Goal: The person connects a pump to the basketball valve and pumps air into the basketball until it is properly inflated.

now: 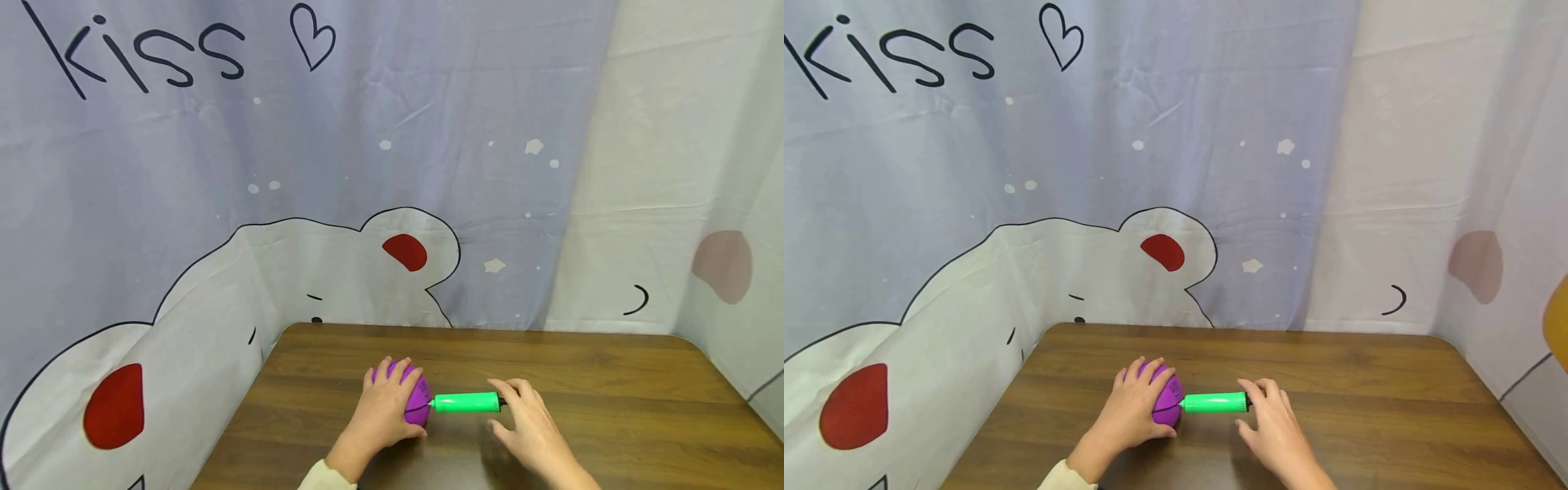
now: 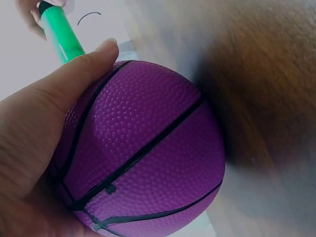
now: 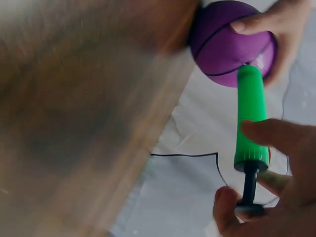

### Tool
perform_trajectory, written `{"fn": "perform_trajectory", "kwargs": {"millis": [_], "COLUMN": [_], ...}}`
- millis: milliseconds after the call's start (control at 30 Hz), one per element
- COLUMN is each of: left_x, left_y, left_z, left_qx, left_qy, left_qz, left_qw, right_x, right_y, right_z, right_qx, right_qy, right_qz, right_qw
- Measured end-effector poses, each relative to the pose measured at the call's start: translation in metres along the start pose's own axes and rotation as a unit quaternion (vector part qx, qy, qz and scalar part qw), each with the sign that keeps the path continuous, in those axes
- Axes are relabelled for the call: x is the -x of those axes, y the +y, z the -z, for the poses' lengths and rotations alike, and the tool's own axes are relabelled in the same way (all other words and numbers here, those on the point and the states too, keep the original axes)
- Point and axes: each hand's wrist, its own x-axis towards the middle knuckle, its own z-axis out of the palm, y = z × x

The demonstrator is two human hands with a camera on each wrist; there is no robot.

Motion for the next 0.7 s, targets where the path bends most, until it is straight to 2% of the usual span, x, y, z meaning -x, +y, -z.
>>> {"fn": "perform_trajectory", "kwargs": {"millis": [100,200,267,333,433,500,567,700], "left_x": [-0.002,-0.004,-0.004,-0.005,-0.005,-0.004,-0.004,-0.002], "left_y": [0.001,0.001,0.001,0.000,0.001,0.002,0.002,0.002], "left_z": [-0.002,-0.004,-0.005,-0.006,-0.008,-0.008,-0.008,-0.008], "left_qx": [-0.017,-0.028,-0.034,-0.039,-0.045,-0.048,-0.052,-0.068], "left_qy": [-0.001,0.003,0.010,0.015,0.016,0.014,0.013,0.020], "left_qz": [0.001,0.001,-0.001,-0.002,-0.003,0.000,0.003,-0.001], "left_qw": [0.9998,0.9996,0.9994,0.9991,0.9988,0.9987,0.9985,0.9975], "right_x": [-0.008,-0.017,-0.023,-0.029,-0.033,-0.034,-0.032,-0.025], "right_y": [0.000,-0.002,-0.006,-0.011,-0.020,-0.023,-0.023,-0.015], "right_z": [-0.008,-0.016,-0.021,-0.028,-0.036,-0.040,-0.041,-0.037], "right_qx": [0.097,0.180,0.218,0.245,0.257,0.248,0.229,0.193], "right_qy": [0.045,0.080,0.080,0.058,0.009,-0.009,-0.007,0.024], "right_qz": [0.070,0.125,0.150,0.171,0.205,0.219,0.228,0.244], "right_qw": [0.992,0.972,0.961,0.953,0.944,0.943,0.946,0.950]}}
